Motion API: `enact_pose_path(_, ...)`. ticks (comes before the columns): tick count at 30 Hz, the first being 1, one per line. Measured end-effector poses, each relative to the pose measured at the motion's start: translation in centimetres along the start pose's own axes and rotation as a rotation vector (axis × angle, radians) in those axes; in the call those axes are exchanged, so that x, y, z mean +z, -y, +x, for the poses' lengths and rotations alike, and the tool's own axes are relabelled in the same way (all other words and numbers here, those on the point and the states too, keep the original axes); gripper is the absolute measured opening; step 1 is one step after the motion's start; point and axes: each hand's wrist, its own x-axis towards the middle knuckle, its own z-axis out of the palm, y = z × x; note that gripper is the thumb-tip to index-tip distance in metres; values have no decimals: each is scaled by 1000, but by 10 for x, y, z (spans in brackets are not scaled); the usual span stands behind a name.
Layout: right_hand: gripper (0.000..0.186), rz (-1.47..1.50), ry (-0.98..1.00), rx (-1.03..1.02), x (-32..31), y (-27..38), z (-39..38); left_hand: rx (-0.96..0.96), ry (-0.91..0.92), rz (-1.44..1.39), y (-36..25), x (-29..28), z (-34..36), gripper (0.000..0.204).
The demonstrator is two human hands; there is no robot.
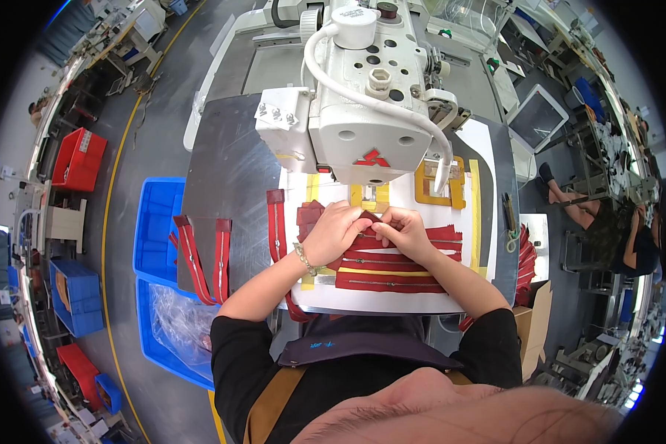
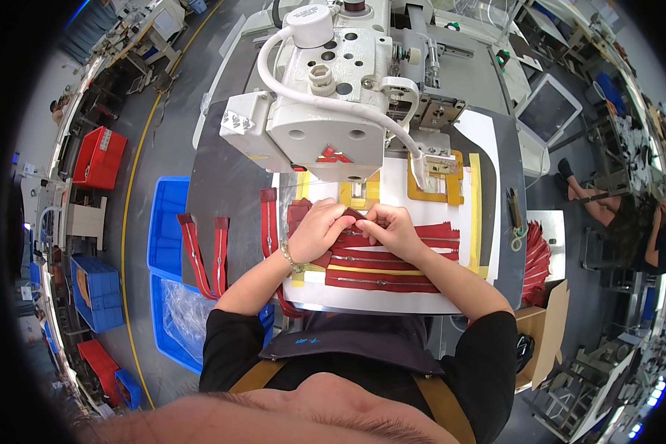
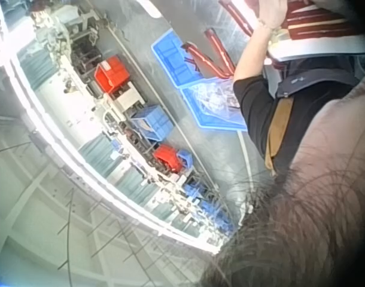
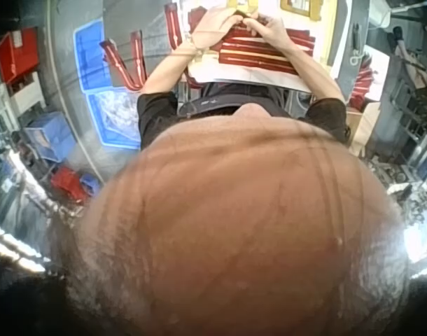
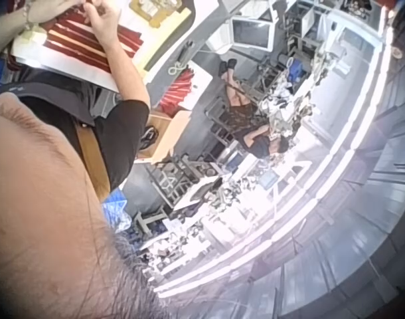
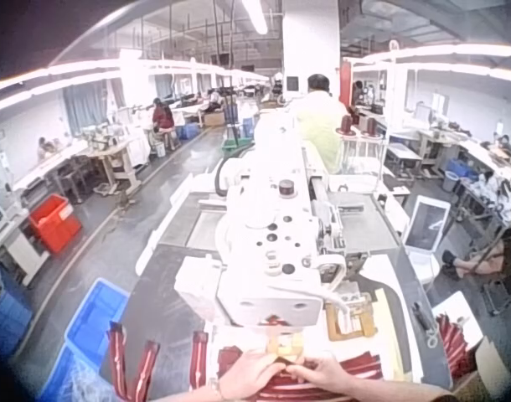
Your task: Sewing red leather strips and zipper components using an industrial sewing machine.
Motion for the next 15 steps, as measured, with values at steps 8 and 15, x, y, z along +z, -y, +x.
enact_pose_path(8,14,-2,-1,12,-1,2,-1,26,-21,-48,-2,1,0,28)
enact_pose_path(15,14,-9,7,18,-1,1,-1,55,-21,-61,-2,1,0,25)
